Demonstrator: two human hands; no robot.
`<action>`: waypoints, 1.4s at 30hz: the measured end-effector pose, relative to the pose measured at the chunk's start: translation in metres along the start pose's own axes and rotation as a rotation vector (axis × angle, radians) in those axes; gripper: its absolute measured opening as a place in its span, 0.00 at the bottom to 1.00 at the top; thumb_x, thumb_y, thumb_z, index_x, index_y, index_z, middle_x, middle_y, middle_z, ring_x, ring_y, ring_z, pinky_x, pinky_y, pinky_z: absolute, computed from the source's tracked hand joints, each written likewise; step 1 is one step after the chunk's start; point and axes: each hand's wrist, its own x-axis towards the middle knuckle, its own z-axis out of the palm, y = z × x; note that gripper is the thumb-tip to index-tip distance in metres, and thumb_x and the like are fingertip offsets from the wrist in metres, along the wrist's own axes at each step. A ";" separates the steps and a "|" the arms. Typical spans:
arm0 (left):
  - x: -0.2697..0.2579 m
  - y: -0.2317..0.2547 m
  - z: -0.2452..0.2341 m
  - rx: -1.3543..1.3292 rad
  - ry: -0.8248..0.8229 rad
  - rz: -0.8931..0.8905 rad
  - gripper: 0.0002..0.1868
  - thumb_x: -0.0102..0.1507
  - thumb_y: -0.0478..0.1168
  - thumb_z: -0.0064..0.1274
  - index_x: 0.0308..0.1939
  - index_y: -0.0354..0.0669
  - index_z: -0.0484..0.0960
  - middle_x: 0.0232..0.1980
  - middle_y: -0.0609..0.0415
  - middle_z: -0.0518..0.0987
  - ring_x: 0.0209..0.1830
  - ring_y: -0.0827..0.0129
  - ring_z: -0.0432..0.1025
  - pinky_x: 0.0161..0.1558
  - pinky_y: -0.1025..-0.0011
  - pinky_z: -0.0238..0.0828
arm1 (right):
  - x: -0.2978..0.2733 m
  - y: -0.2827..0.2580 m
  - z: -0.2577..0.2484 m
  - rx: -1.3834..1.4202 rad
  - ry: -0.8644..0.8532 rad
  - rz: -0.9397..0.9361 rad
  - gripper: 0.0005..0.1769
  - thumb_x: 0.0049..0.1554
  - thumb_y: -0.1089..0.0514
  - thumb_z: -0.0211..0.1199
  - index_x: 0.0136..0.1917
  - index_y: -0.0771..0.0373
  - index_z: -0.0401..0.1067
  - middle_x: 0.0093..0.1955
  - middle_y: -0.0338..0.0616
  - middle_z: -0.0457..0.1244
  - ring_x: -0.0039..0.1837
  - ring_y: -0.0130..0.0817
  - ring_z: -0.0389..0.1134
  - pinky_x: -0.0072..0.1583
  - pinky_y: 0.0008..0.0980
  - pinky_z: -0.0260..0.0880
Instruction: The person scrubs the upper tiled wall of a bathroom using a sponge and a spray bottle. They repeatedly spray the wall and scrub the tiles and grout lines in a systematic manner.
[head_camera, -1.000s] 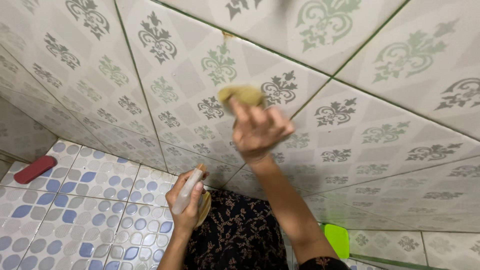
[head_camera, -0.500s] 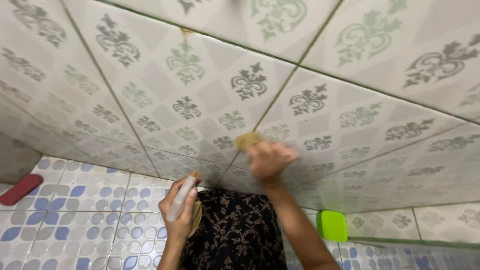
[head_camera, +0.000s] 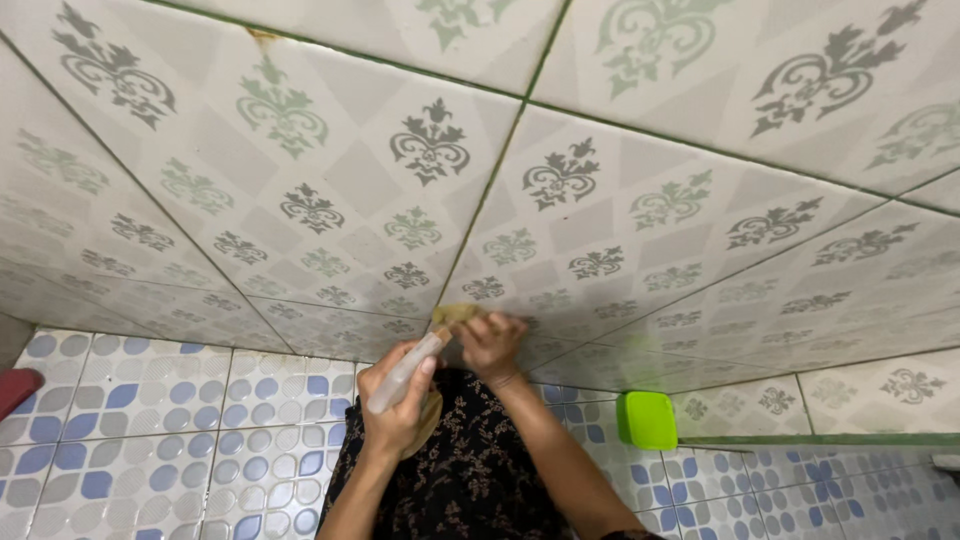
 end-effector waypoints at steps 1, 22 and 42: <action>-0.002 -0.002 0.001 0.014 0.003 -0.015 0.15 0.64 0.42 0.54 0.48 0.36 0.86 0.30 0.55 0.85 0.23 0.75 0.76 0.27 0.76 0.71 | -0.010 -0.001 0.004 0.008 -0.028 0.007 0.08 0.62 0.55 0.61 0.53 0.41 0.77 0.55 0.26 0.60 0.55 0.31 0.55 0.58 0.37 0.50; -0.016 -0.006 0.031 0.066 -0.014 -0.128 0.16 0.62 0.42 0.58 0.50 0.36 0.85 0.29 0.51 0.84 0.23 0.72 0.73 0.29 0.73 0.68 | 0.007 0.038 0.006 -0.208 0.335 0.117 0.03 0.64 0.52 0.54 0.48 0.49 0.63 0.49 0.36 0.52 0.57 0.37 0.56 0.65 0.48 0.53; -0.039 -0.031 0.054 0.150 -0.108 -0.072 0.17 0.64 0.46 0.59 0.51 0.39 0.84 0.42 0.51 0.88 0.38 0.70 0.83 0.42 0.73 0.76 | 0.066 0.130 -0.073 -0.111 0.535 0.376 0.12 0.60 0.64 0.51 0.57 0.55 0.65 0.54 0.40 0.55 0.61 0.40 0.56 0.61 0.48 0.61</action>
